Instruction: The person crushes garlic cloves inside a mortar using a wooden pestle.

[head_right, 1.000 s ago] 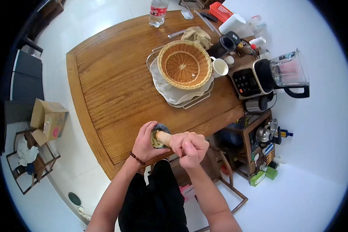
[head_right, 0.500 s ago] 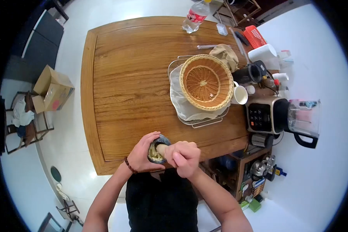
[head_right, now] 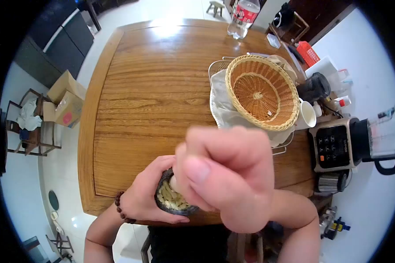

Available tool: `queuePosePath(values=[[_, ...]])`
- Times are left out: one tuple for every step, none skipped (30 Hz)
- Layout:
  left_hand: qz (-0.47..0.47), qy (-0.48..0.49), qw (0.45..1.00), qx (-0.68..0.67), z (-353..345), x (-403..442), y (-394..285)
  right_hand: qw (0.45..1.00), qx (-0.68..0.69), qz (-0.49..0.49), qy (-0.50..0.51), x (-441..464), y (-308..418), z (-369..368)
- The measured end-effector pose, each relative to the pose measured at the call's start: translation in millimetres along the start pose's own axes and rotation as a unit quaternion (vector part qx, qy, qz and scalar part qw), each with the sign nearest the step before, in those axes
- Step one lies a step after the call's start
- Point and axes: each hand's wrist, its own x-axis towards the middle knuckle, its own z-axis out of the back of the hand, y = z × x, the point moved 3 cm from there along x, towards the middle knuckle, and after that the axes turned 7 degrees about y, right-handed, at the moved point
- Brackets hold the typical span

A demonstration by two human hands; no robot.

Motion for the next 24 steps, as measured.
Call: queuePosePath(values=[[0.015, 0.005, 1.000, -0.006, 0, 1, 2, 1.000, -0.024, 0.011, 0.015, 0, -3, -2], [0.003, -0.001, 1.000, 0.000, -1, 1, 3, 0.998, -0.047, 0.023, 0.030, 0, -6, -5], [0.002, 0.002, 1.000, 0.003, -2, 1, 3, 0.996, -0.072, 0.046, 0.032, -1, -10, -6], [-0.008, -0.003, 1.000, 0.011, -2, 0, 1, 0.992, -0.094, 0.080, 0.026, -2, -16, -9], [-0.024, -0.009, 0.999, 0.023, -3, -1, -3, 0.986, -0.116, 0.114, 0.019, -4, -19, -10], [-0.058, -0.040, 0.997, 0.039, -5, -1, -3, 0.981, -0.143, 0.132, 0.019, -5, -19, -13], [-0.072, -0.044, 0.995, 0.052, -4, 2, -7, 0.973, -0.177, 0.144, 0.026, -6, -18, -13], [-0.064, -0.047, 0.993, 0.089, -7, 0, -10, 0.972, -0.179, 0.150, 0.028, -8, -18, -15], [-0.054, -0.048, 0.990, 0.124, -10, -1, -12, 0.981, -0.090, 0.172, -0.001, -9, -19, -13], [-0.059, -0.065, 0.987, 0.132, -11, -1, -12, 0.981, -0.001, 0.191, -0.031, -11, -17, -11], [-0.059, -0.063, 0.987, 0.135, -13, -2, -14, 0.980, 0.000, 0.194, -0.032, -16, -16, -15], [-0.044, -0.067, 0.988, 0.133, -14, -1, -14, 0.972, -0.024, 0.231, -0.033, -21, -11, -19], [-0.028, -0.069, 0.989, 0.130, -14, 0, -13, 0.970, -0.029, 0.238, -0.040, -24, -12, -21], [-0.027, -0.068, 0.989, 0.129, -15, 1, -12, 0.968, -0.034, 0.245, -0.047, -27, -14, -24], [-0.025, -0.072, 0.992, 0.104, -15, 1, -10, 0.966, -0.040, 0.251, -0.054, -29, -15, -26], [-0.021, -0.075, 0.994, 0.079, -16, 1, -9, 0.972, -0.037, 0.225, -0.050, -28, -25, -24], [-0.020, -0.075, 0.994, 0.079, -15, 1, -9, 0.978, -0.036, 0.201, -0.045, -26, -31, -22], [-0.024, -0.081, 0.994, 0.073, -14, 1, -9, 0.988, -0.011, 0.148, -0.042, -23, -23, -21], [-0.026, -0.085, 0.994, 0.065, -15, 0, -9, 0.989, -0.009, 0.145, -0.042, -21, -18, -20], [-0.025, -0.082, 0.994, 0.063, -15, 0, -10, 0.982, -0.031, 0.179, -0.054, -22, -12, -17], [-0.030, -0.088, 0.993, 0.066, -15, 1, -10, 0.980, -0.024, 0.184, -0.071, -22, -10, -19], [-0.034, -0.095, 0.993, 0.067, -15, 2, -10, 0.978, -0.018, 0.190, -0.088, -22, -7, -21], [-0.034, -0.095, 0.993, 0.065, -15, 2, -7, 0.975, -0.012, 0.195, -0.105, -22, -4, -23], [-0.043, -0.088, 0.993, 0.062, -15, 1, -4, 0.956, -0.163, 0.236, -0.060, -18, -13, -23]])
